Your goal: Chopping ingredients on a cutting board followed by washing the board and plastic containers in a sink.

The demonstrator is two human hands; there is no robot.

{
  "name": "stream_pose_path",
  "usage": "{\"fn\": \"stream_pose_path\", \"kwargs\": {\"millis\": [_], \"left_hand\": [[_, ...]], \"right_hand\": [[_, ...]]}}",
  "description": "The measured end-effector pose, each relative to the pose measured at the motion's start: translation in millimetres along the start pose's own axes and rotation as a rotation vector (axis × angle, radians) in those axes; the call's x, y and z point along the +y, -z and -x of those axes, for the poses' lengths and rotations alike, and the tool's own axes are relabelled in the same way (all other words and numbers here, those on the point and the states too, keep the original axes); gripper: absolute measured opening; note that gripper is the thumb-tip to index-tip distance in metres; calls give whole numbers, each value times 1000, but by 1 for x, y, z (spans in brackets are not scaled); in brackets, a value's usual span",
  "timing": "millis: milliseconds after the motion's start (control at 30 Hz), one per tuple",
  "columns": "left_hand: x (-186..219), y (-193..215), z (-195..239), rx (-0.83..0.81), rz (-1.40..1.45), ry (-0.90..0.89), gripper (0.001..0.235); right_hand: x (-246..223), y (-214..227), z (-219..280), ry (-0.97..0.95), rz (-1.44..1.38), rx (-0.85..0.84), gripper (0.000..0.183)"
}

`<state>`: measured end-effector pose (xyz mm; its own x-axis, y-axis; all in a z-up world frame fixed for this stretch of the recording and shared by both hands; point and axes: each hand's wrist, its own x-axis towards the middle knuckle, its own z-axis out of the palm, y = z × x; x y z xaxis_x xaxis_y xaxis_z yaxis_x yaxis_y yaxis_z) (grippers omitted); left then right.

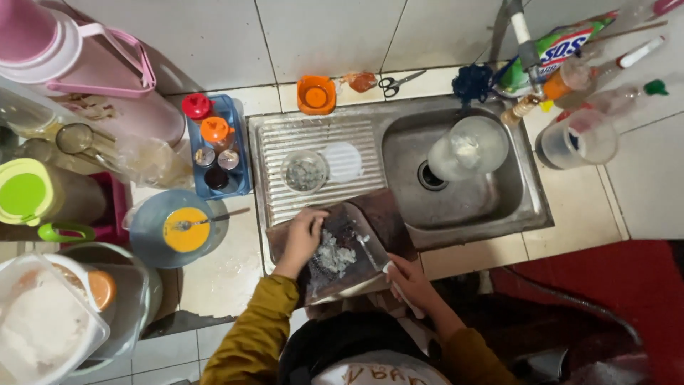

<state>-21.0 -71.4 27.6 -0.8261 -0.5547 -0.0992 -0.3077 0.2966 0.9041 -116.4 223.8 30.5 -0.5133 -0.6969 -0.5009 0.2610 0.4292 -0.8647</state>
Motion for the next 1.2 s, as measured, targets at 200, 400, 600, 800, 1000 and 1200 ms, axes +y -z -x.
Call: {"fn": "stream_pose_path", "kwargs": {"millis": [200, 400, 600, 800, 1000, 1200], "left_hand": [[4, -28, 56, -35, -22, -94, 27], [1, -55, 83, 73, -16, -166, 41], [-9, -68, 84, 125, -18, -181, 48], [-14, -76, 83, 199, -5, -180, 39], [-13, -76, 83, 384, 116, -188, 20], [-3, -75, 70, 729, 332, -85, 9]], "right_hand": [[44, -18, 8, 59, -37, 27, 45], [50, -51, 18, 131, 100, 202, 42], [43, -63, 23, 171, 190, 270, 43], [54, -88, 27, -9, -40, 193, 49], [25, -125, 27, -111, -71, 171, 58], [-11, -107, 25, 49, -44, 27, 59]]}}
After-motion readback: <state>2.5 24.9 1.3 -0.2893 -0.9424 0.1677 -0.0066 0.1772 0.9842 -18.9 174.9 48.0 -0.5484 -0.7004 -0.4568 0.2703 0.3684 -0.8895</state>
